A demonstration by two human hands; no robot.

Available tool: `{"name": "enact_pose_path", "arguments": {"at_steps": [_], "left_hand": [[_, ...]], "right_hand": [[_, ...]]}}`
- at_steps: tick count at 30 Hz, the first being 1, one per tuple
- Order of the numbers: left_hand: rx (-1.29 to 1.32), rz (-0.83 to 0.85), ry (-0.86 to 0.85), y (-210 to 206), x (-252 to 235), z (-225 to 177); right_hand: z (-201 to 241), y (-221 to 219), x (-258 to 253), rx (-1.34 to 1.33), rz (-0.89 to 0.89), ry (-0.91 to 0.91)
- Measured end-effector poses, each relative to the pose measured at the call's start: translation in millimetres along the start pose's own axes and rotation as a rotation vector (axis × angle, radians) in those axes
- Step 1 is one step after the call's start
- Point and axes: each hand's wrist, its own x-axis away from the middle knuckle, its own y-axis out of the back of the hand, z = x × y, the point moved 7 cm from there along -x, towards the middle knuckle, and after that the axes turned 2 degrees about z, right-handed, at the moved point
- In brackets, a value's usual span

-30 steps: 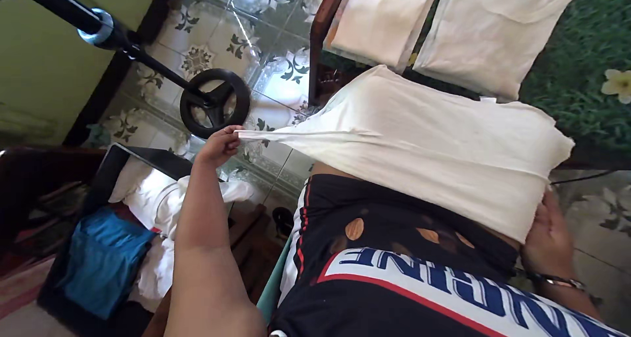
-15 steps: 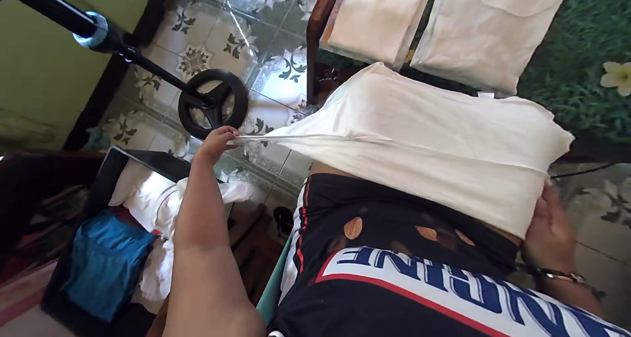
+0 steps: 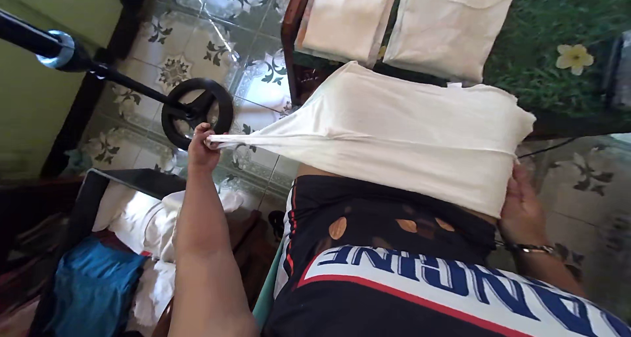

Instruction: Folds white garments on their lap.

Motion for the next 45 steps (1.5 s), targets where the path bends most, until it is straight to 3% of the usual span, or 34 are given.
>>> {"name": "enact_pose_path", "arguments": {"at_steps": [3,5,8,11,14,17,20,24,26,29,34,36,38,40,43,45], "left_hand": [[-0.55,-0.01,0.129,-2.1,-5.2,3.5],[-0.974,0.099,0.317,-13.6,-6.2,15.5],[-1.224,0.275,0.407,-52.5,-6.1,36.4],[-1.1,0.393,0.14,-139.1,17.3,27.1],[-0.942,0.625,-0.144,-231.5,61.3,15.5],[-0.993,0.78,-0.436,-278.5,83.1,17.5],[-1.017,0.761,-0.506,-284.9,78.9,16.6],[-0.988,0.661,-0.277,-282.7,69.8,7.3],[-1.004,0.585,-0.251,-285.5,66.5,5.7],[-1.124,0.538,-0.34,-293.5,64.3,11.0],[-1.319,0.387,-0.543,-307.1,85.4,7.4],[-1.314,0.426,-0.683,-326.3,117.4,-0.9],[-1.3,0.551,-0.822,-355.3,159.8,0.8],[-1.35,0.74,-0.916,-384.8,195.0,22.4],[-1.6,0.975,-0.824,-392.0,198.3,77.6],[-1.709,0.921,-0.83,-372.9,175.0,91.4]], "right_hand": [[-4.4,1.6,-0.1,-0.014,-0.022,-0.002],[-7.7,0.9,1.0,-0.038,-0.032,-0.011],[-8.8,3.0,1.0,-0.013,-0.043,-0.01],[-9.3,12.3,0.2,-0.052,-0.073,-0.05],[-7.8,24.4,-6.4,-0.138,-0.158,-0.208],[6.3,27.0,-14.4,-0.089,-0.161,-0.349],[6.5,25.0,-18.8,0.004,-0.186,-0.361],[2.5,28.1,-17.6,0.1,-0.277,-0.214],[3.2,36.0,-17.3,0.146,-0.304,-0.153],[3.8,47.6,-16.6,0.169,-0.327,-0.119],[-1.6,27.7,-18.0,0.205,-0.226,-0.264],[23.1,26.2,-8.0,0.32,-0.299,-0.141],[70.8,21.9,7.2,0.419,-0.372,0.117],[110.8,-5.6,18.2,0.474,-0.295,0.308],[101.9,-64.7,3.7,0.63,0.034,0.308],[85.0,-70.2,-5.0,0.699,0.11,0.24]]}}
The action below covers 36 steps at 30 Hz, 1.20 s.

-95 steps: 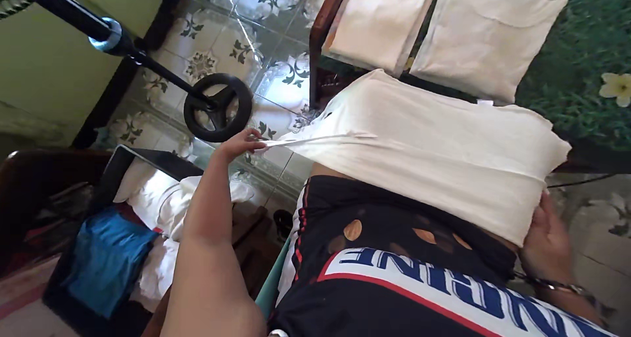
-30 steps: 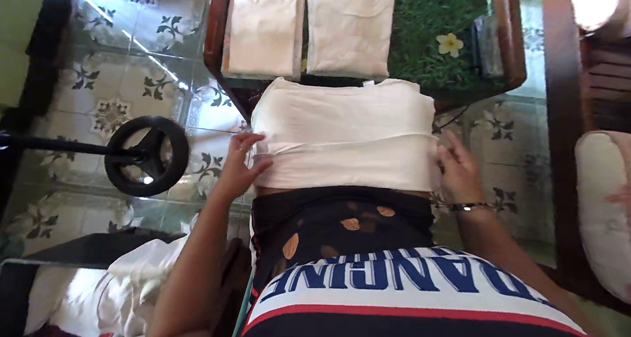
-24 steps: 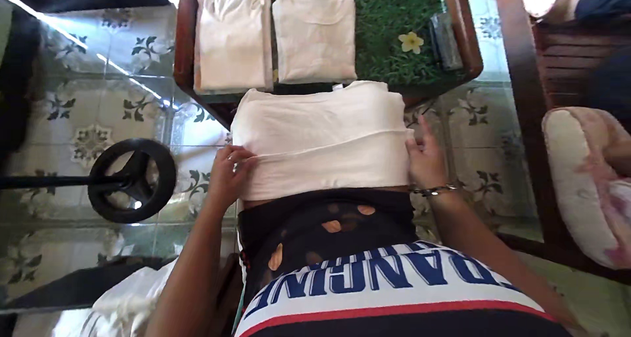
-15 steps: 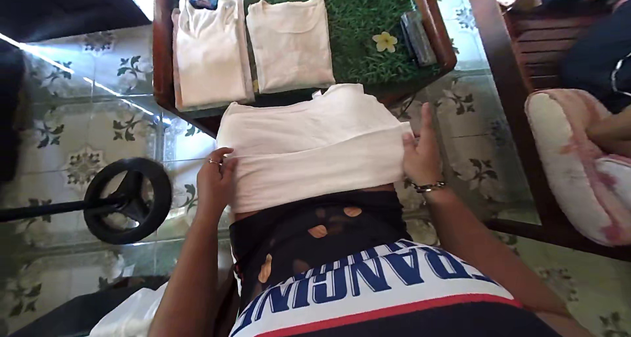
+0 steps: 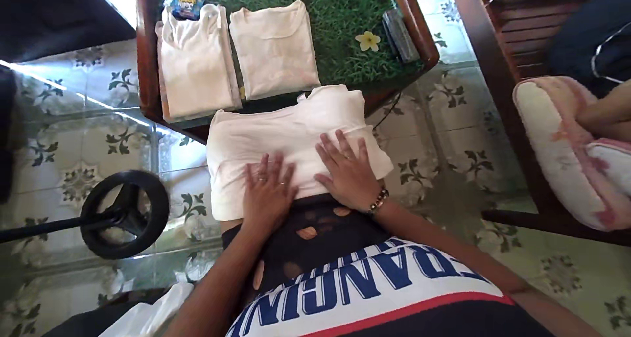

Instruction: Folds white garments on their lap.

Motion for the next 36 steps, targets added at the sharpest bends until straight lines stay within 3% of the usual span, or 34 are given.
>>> {"name": "enact_pose_path", "arguments": {"at_steps": [6,11,16,21,23,25,27,29,31,34,36], "left_hand": [[0.052,-0.116,0.277,16.3,32.2,57.5],[0.471,-0.237,0.38,8.4,49.7,104.2],[0.745,-0.298,0.431,9.5,45.2,115.3],[0.758,-0.261,0.541,-13.8,66.3,136.9],[0.551,-0.081,0.717,-18.1,87.4,147.1],[0.448,-0.154,0.844,-4.8,101.9,159.0],[0.365,-0.311,0.773,34.1,90.3,148.6],[0.286,-0.418,0.559,80.9,59.8,106.5],[0.226,-0.432,0.341,107.3,22.4,53.4],[0.06,-0.27,0.128,77.4,-15.7,0.4],[-0.041,-0.146,0.095,26.1,-15.7,4.1]], "right_hand": [[-59.4,-0.7,7.7,-0.278,-0.084,-0.21],[-89.8,-11.2,9.7,-0.638,-0.084,-0.28],[-91.7,-4.7,3.8,-0.772,-0.12,-0.322],[-103.6,-14.1,29.6,-1.023,-0.018,-0.497],[-125.5,-30.1,43.0,-0.938,0.021,-0.633],[-145.8,-19.3,47.0,-0.667,-0.052,-0.664],[-133.3,24.3,41.0,-0.416,-0.293,-0.521],[-85.9,68.0,27.4,-0.277,-0.552,-0.247],[-31.6,79.4,8.4,-0.19,-0.633,-0.037],[7.2,39.1,-19.3,-0.109,-0.245,0.01],[1.0,12.0,-23.4,-0.048,-0.028,-0.067]]}}
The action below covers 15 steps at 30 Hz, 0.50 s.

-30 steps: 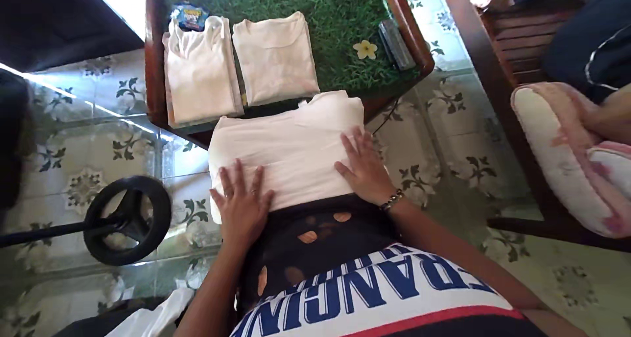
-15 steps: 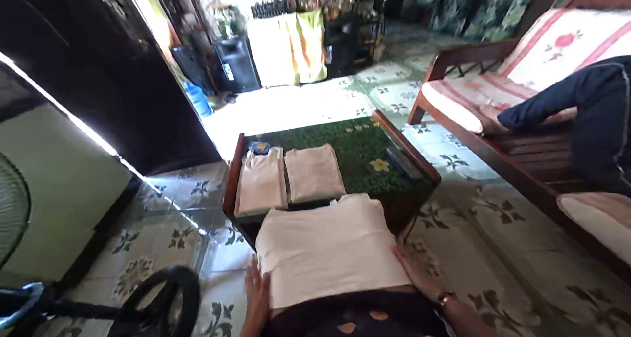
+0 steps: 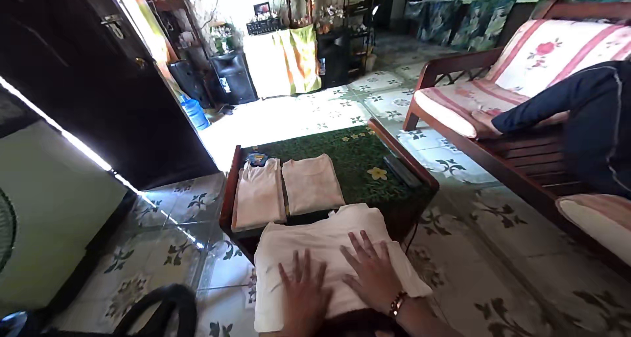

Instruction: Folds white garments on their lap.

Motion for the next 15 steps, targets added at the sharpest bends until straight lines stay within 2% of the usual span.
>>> {"name": "enact_pose_path", "arguments": {"at_steps": [2,6,9,12,15], "left_hand": [[-0.072,-0.075,0.013,-17.5,9.1,12.2],[0.007,-0.091,0.245,-7.3,34.7,66.3],[0.459,-0.104,0.385,-18.6,56.6,109.4],[0.968,-0.114,0.471,-40.7,71.4,130.4],[1.038,-0.142,0.511,-51.0,79.6,140.7]], "right_hand": [[-19.2,2.2,1.9,-0.01,0.02,-0.082],[-70.4,-0.8,17.6,-0.282,-0.05,-0.22],[-99.3,-12.4,25.0,-0.616,-0.057,-0.281],[-103.3,-20.2,26.1,-0.747,-0.049,-0.302],[-103.1,-15.7,28.0,-0.73,-0.053,-0.36]]}}
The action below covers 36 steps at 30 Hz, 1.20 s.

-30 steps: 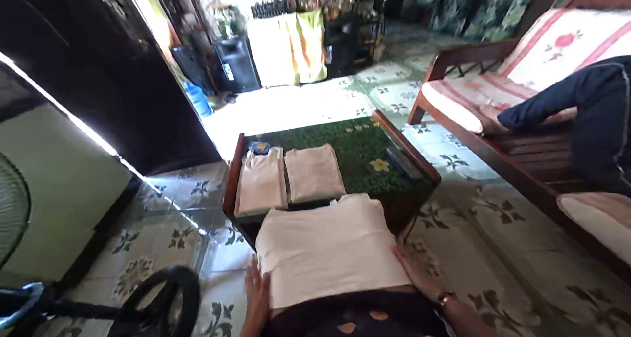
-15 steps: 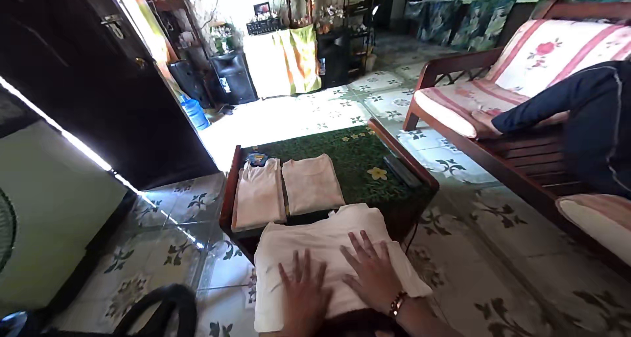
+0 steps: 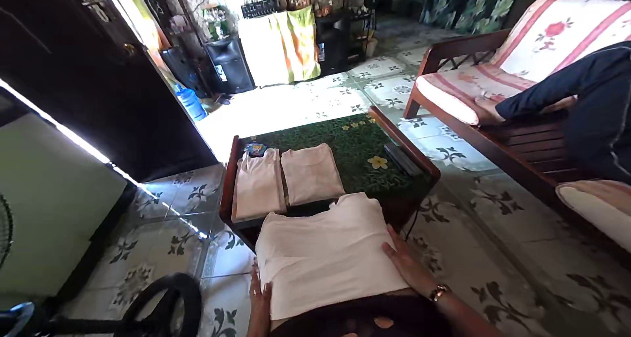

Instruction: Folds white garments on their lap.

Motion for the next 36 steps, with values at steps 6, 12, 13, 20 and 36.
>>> {"name": "enact_pose_path", "arguments": {"at_steps": [6,12,13,20,36], "left_hand": [[-0.401,-0.202,-0.204,32.4,35.0,-44.0],[-0.544,0.122,-0.38,35.9,59.2,-33.3],[-0.594,0.126,-0.371,37.3,57.1,-32.7],[-0.762,0.021,-0.34,35.1,48.2,-31.5],[-0.817,0.112,-0.305,60.1,70.8,-48.3]], "right_hand": [[-12.5,23.9,15.1,0.031,-0.144,-0.155],[-39.4,30.2,14.9,-0.101,-0.052,-0.239],[-40.2,29.8,14.1,-0.119,-0.047,-0.233],[-34.1,31.8,14.4,-0.17,-0.087,-0.096],[-32.3,54.9,30.0,0.179,0.054,-0.2]]}}
